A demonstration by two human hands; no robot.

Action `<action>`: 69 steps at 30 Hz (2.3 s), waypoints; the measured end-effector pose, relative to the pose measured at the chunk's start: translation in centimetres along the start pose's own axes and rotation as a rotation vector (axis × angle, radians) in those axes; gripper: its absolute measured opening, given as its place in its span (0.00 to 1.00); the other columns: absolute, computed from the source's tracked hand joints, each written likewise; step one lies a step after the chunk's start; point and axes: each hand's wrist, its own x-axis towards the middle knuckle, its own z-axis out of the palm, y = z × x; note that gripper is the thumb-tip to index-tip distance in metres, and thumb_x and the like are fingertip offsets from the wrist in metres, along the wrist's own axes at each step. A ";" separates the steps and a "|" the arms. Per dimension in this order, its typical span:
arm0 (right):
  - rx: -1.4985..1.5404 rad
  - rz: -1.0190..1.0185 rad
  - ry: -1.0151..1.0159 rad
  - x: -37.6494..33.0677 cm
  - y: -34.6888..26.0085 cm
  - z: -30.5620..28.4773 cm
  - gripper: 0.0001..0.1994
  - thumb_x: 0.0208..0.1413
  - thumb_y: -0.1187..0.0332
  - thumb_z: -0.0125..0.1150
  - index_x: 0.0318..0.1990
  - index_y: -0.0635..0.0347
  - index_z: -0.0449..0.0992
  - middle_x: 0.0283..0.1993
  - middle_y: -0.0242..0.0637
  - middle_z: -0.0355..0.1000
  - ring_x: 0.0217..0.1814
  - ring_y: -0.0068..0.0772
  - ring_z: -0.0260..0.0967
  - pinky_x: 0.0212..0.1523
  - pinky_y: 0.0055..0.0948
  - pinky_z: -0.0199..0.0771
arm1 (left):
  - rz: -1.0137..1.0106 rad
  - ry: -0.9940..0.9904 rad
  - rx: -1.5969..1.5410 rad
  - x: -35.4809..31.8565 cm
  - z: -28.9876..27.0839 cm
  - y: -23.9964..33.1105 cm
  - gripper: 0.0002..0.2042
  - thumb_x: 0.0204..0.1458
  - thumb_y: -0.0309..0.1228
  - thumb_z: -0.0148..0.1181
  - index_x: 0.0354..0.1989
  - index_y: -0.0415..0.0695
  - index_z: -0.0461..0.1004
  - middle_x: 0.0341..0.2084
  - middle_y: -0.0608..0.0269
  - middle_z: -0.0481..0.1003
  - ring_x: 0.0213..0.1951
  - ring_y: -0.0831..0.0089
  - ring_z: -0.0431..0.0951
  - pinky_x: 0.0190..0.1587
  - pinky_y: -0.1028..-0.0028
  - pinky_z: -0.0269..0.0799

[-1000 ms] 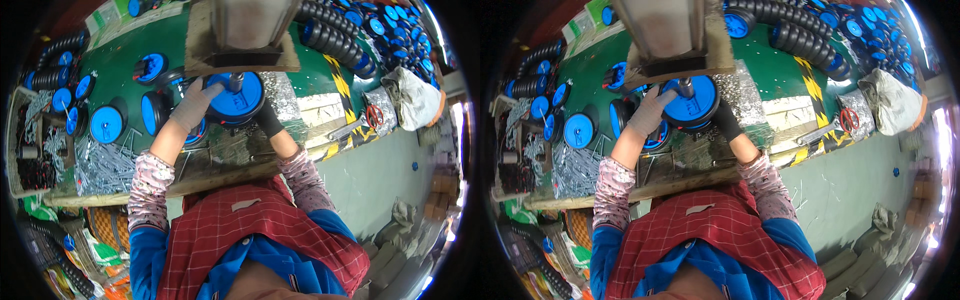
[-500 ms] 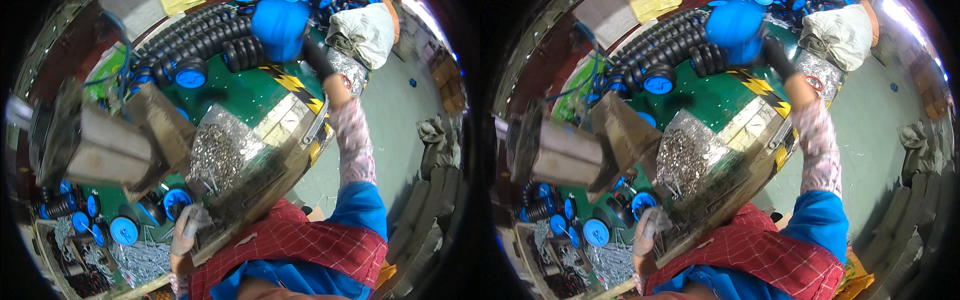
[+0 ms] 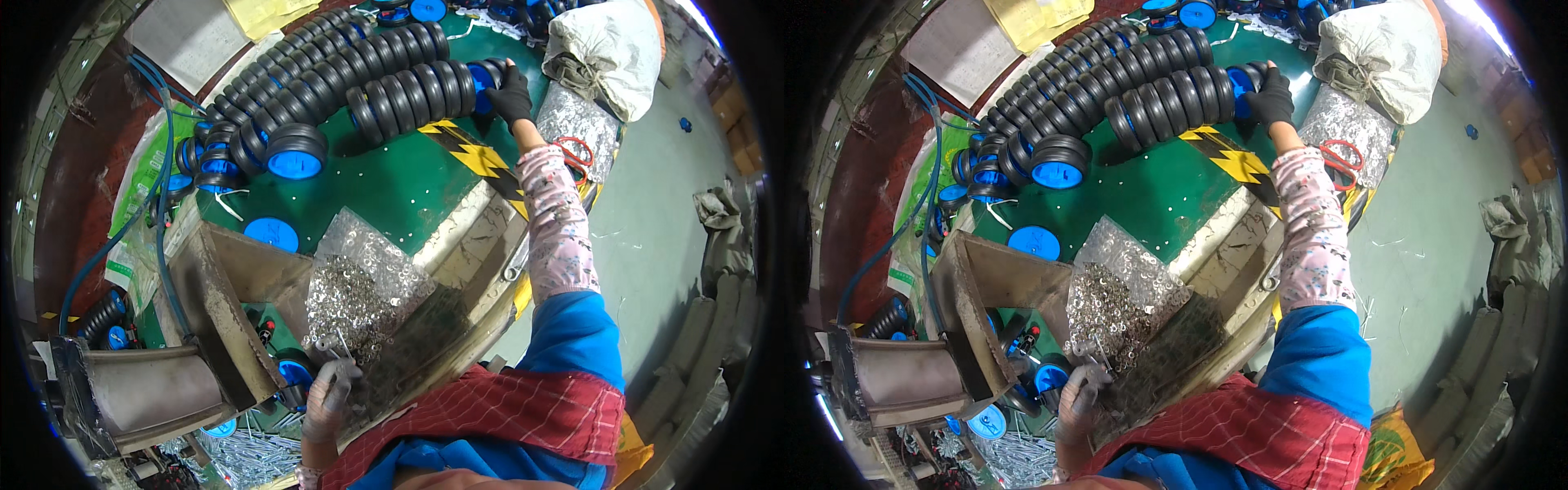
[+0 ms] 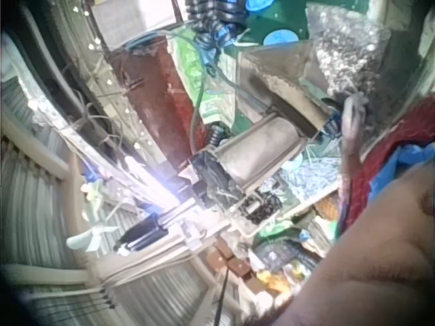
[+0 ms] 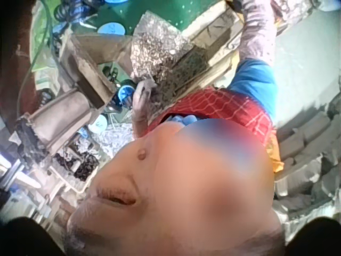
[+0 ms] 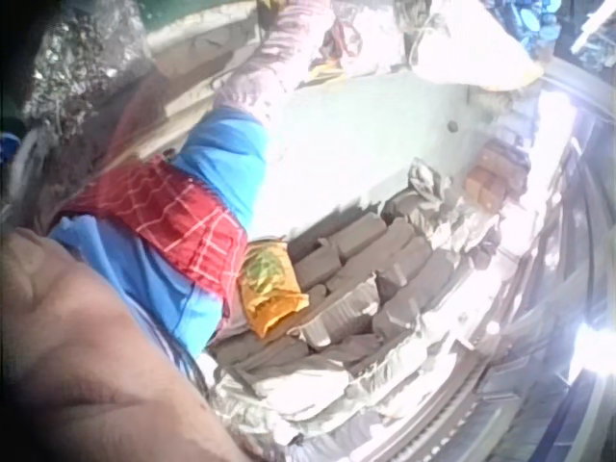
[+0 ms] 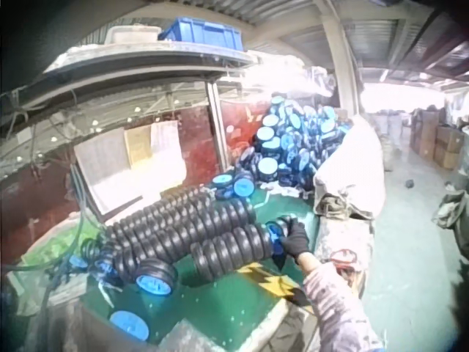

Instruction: The person repeatedly picks up blue plastic wheel hubs and black rubber tires, inserts metal rods into the hubs, and presses the tires onto the hubs. The person places the assembled wheels on a green workbench and continues the same sequence with additional parts.

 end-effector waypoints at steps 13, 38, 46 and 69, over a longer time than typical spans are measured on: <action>-0.133 -0.862 0.125 -28.8 -2.3 -9.9 0.33 0.39 0.69 0.70 0.59 0.54 0.71 0.52 0.41 0.69 0.54 0.49 0.67 0.54 0.46 0.69 | 0.540 -0.162 0.475 12.3 9.2 4.0 0.28 0.58 0.29 0.61 0.64 0.34 0.57 0.54 0.46 0.71 0.52 0.62 0.75 0.56 0.65 0.69; 0.862 0.064 -1.226 -34.7 -1.5 -22.5 0.08 0.61 0.70 0.58 0.30 0.58 0.70 0.27 0.27 0.66 0.25 0.15 0.61 0.24 0.19 0.61 | 0.289 0.095 0.421 16.3 14.2 0.2 0.34 0.37 0.37 0.77 0.53 0.36 0.68 0.47 0.47 0.76 0.49 0.57 0.77 0.52 0.63 0.72; 0.202 0.340 -1.813 -43.0 16.4 -32.5 0.10 0.58 0.69 0.61 0.45 0.61 0.79 0.41 0.38 0.77 0.38 0.37 0.75 0.40 0.34 0.78 | 0.388 0.074 0.392 15.0 15.1 0.6 0.30 0.40 0.42 0.75 0.49 0.39 0.70 0.44 0.46 0.78 0.48 0.52 0.78 0.52 0.60 0.72; 0.873 -0.085 -0.858 -45.2 -16.7 -9.1 0.23 0.58 0.62 0.64 0.56 0.69 0.72 0.51 0.38 0.75 0.52 0.27 0.70 0.55 0.28 0.68 | 0.438 0.536 1.270 -9.0 -9.6 -11.1 0.25 0.50 0.38 0.64 0.56 0.42 0.70 0.50 0.51 0.73 0.56 0.52 0.70 0.60 0.54 0.65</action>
